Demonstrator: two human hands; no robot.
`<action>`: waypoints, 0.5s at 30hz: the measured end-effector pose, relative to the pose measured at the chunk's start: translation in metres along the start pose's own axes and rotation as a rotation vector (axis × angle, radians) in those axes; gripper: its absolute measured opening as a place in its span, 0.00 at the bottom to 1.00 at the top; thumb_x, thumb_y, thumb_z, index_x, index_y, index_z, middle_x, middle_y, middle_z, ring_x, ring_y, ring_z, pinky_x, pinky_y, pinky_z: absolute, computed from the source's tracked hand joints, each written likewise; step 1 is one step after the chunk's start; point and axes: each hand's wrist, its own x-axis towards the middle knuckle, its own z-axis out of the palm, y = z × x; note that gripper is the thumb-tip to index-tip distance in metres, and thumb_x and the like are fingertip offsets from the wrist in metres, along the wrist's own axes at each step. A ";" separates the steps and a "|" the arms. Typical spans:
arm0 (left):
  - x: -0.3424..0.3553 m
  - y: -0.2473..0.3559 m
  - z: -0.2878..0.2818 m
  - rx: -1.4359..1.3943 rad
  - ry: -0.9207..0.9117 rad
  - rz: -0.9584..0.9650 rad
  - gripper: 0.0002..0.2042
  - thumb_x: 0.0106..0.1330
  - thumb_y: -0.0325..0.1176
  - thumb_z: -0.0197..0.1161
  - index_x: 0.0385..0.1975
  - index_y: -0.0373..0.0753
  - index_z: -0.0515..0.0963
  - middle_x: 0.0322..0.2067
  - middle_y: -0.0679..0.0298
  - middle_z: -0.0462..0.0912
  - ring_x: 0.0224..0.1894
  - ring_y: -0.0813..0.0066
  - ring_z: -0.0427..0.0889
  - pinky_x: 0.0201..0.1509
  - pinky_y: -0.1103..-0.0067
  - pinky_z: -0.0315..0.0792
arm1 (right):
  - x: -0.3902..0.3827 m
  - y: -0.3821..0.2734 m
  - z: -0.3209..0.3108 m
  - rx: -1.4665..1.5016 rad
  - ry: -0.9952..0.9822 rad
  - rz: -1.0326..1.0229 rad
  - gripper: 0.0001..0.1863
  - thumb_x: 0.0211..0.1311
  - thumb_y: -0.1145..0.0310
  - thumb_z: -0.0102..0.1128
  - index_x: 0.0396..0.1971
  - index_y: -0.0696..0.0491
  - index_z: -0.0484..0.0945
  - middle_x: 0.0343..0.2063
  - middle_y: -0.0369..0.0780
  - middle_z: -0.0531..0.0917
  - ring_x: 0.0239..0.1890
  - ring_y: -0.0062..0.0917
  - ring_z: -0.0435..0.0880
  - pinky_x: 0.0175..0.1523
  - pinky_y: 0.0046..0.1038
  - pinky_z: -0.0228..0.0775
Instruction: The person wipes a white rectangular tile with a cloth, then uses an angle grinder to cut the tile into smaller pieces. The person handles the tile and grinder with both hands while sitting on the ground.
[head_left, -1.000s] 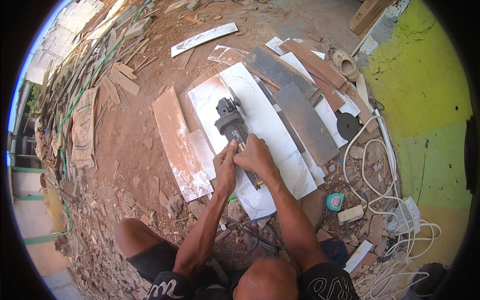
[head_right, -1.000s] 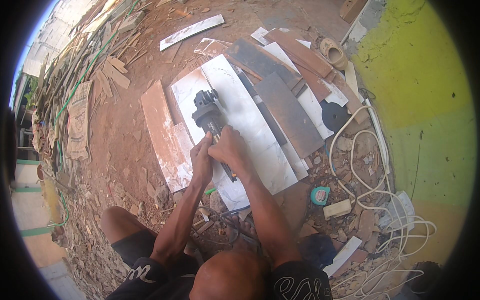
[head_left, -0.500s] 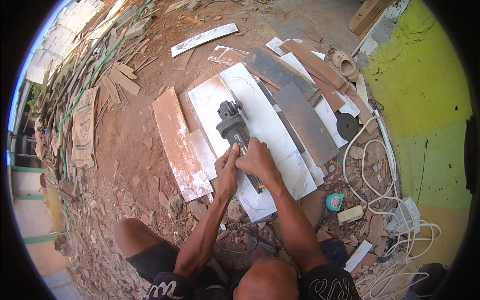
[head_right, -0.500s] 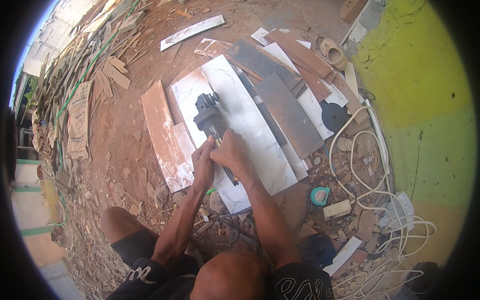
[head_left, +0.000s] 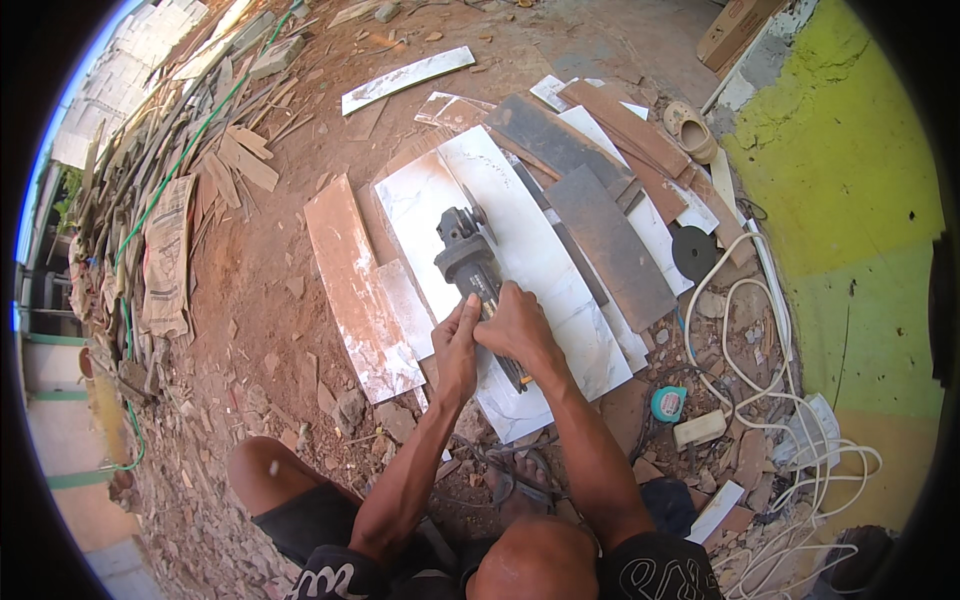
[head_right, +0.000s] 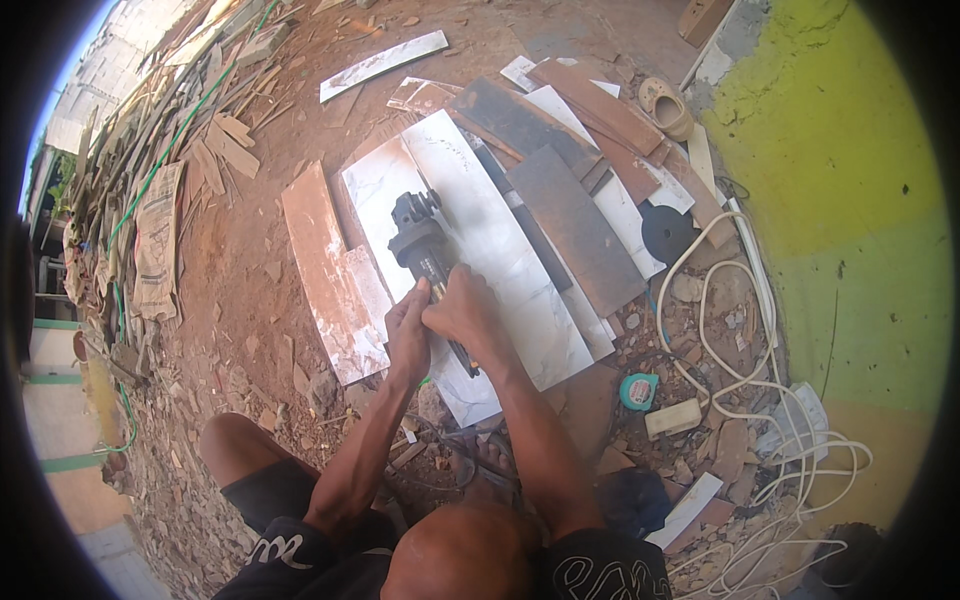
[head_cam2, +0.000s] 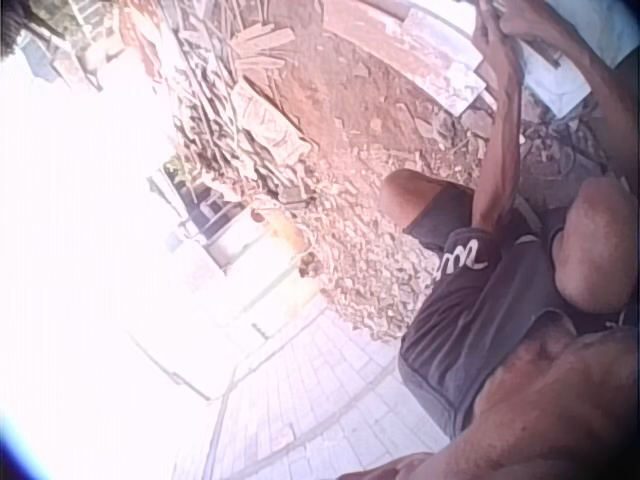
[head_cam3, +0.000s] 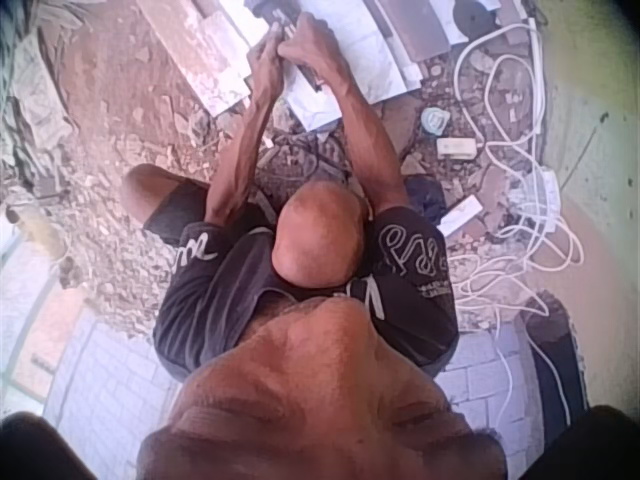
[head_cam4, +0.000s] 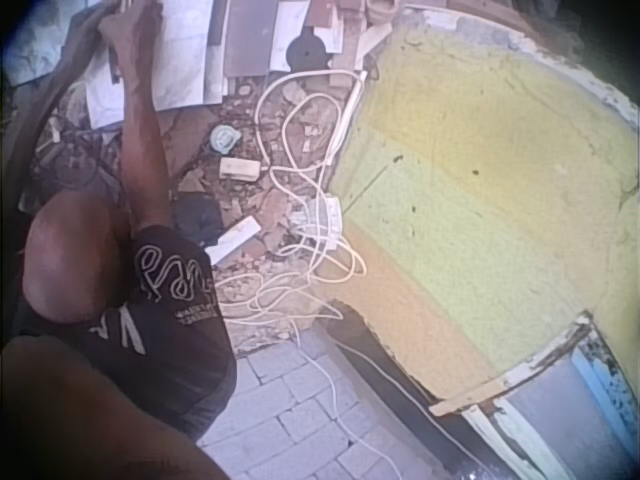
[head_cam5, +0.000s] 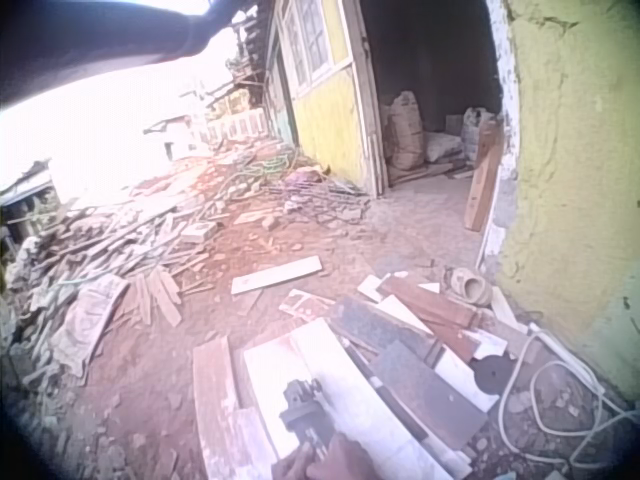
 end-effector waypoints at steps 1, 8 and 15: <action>-0.001 -0.001 -0.001 0.004 0.001 -0.007 0.21 0.77 0.43 0.57 0.54 0.28 0.80 0.41 0.66 0.84 0.40 0.86 0.76 0.47 0.84 0.71 | 0.000 0.001 0.000 0.004 -0.004 0.003 0.24 0.52 0.64 0.64 0.42 0.71 0.75 0.39 0.63 0.82 0.45 0.57 0.84 0.49 0.46 0.77; 0.002 0.005 0.003 -0.040 -0.006 -0.002 0.21 0.77 0.43 0.58 0.54 0.29 0.80 0.41 0.66 0.84 0.40 0.86 0.77 0.47 0.83 0.71 | 0.003 -0.001 -0.002 0.020 0.016 -0.041 0.23 0.50 0.66 0.63 0.40 0.71 0.75 0.36 0.63 0.83 0.42 0.57 0.85 0.45 0.45 0.78; 0.028 0.010 -0.005 -0.034 0.039 -0.004 0.20 0.77 0.44 0.58 0.50 0.29 0.81 0.39 0.66 0.84 0.38 0.85 0.77 0.46 0.83 0.70 | 0.025 -0.009 0.001 0.054 0.019 -0.073 0.27 0.49 0.64 0.64 0.40 0.74 0.74 0.36 0.68 0.82 0.44 0.59 0.85 0.49 0.46 0.79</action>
